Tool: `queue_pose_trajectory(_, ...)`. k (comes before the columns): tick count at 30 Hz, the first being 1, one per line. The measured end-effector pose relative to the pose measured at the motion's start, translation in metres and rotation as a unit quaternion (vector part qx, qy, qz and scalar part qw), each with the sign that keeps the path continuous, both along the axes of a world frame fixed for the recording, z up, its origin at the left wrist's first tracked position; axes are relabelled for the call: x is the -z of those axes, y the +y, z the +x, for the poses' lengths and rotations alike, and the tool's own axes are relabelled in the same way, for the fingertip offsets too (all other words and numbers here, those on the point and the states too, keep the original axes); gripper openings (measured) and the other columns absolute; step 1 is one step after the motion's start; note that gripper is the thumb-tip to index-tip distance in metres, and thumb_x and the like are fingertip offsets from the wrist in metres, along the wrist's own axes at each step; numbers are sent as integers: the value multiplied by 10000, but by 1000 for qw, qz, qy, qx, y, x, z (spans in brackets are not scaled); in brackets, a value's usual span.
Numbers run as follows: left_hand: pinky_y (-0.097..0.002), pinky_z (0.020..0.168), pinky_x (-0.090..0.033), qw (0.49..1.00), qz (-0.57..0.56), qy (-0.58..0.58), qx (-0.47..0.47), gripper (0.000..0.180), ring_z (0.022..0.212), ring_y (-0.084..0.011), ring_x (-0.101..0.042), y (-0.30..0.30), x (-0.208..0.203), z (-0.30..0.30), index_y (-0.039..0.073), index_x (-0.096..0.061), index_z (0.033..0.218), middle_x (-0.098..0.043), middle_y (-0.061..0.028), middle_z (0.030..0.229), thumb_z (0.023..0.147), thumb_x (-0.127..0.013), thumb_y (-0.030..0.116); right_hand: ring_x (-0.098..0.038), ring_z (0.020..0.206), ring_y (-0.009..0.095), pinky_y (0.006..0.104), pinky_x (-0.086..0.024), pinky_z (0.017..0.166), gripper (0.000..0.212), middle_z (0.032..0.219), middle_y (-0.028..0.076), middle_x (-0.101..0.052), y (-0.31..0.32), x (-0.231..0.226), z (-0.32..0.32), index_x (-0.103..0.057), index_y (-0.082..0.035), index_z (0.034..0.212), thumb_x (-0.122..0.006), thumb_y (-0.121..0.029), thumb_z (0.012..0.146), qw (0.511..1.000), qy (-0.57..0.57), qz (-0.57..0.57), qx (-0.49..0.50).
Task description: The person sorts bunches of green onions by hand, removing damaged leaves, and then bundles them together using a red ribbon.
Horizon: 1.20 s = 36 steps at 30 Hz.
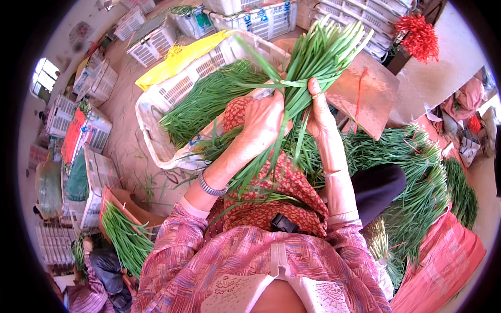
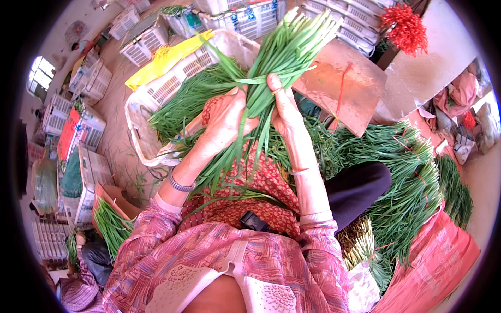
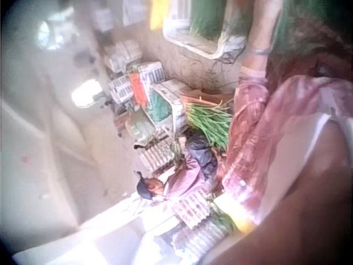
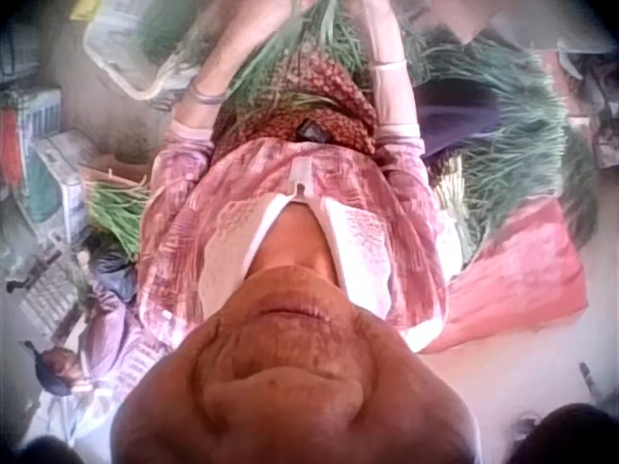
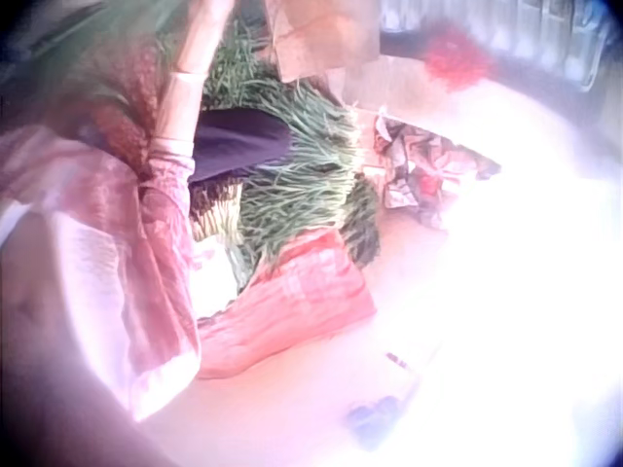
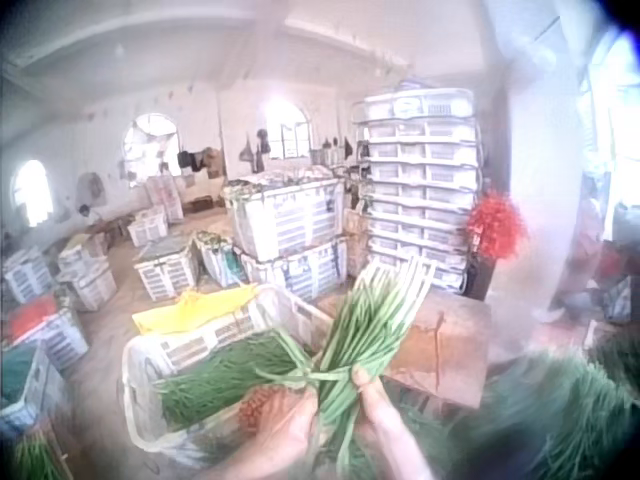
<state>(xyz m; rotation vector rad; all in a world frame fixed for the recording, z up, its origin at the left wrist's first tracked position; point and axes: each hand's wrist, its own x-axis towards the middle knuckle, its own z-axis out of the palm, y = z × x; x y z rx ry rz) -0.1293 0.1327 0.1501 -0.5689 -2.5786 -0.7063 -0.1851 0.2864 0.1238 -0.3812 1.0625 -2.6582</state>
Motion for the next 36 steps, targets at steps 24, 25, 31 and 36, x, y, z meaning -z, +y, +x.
queue_pose_trajectory(24, -300, 751, -558, 775, 372, -467, 206, 565, 833, -211, -693, -40, 13, 6, -56, -607, 1192, -688, -187, 1043, 900, -663, 424, -583, 877, 267, 403, -508, 793, 959, 1417, 182, -467, 108, 53, 25, -335, -100, 1489, -639, -648, 762, 927, -20, -198, -319)
queue_pose_trajectory(25, -334, 845, -553, 727, 426, -488, 228, 659, 948, -250, -691, -42, 35, 5, -67, -543, 1283, -663, -212, 1141, 903, -647, 462, -580, 854, 256, 393, -506, 774, 975, 1420, 172, -469, 110, 61, 30, -342, -102, 1487, -618, -690, 760, 939, -26, -183, -289)
queue_pose_trajectory(31, -456, 1012, -437, 564, 656, -350, 358, 920, 1208, -270, -527, 23, 50, -22, 37, -347, 1442, -512, -125, 1369, 818, -632, 650, -594, 748, 199, 312, -526, 654, 947, 1235, 183, -592, 93, 70, 57, -390, -91, 1455, -525, -766, 805, 968, -38, -49, -244)
queue_pose_trajectory(36, -484, 1090, -364, 543, 722, -301, 306, 928, 1296, -258, -450, 20, 60, -17, 74, -339, 1456, -458, -105, 1421, 806, -636, 665, -597, 679, 184, 299, -529, 588, 931, 1161, 180, -581, 77, 60, 78, -410, -87, 1431, -598, -732, 787, 969, -57, -45, -237)
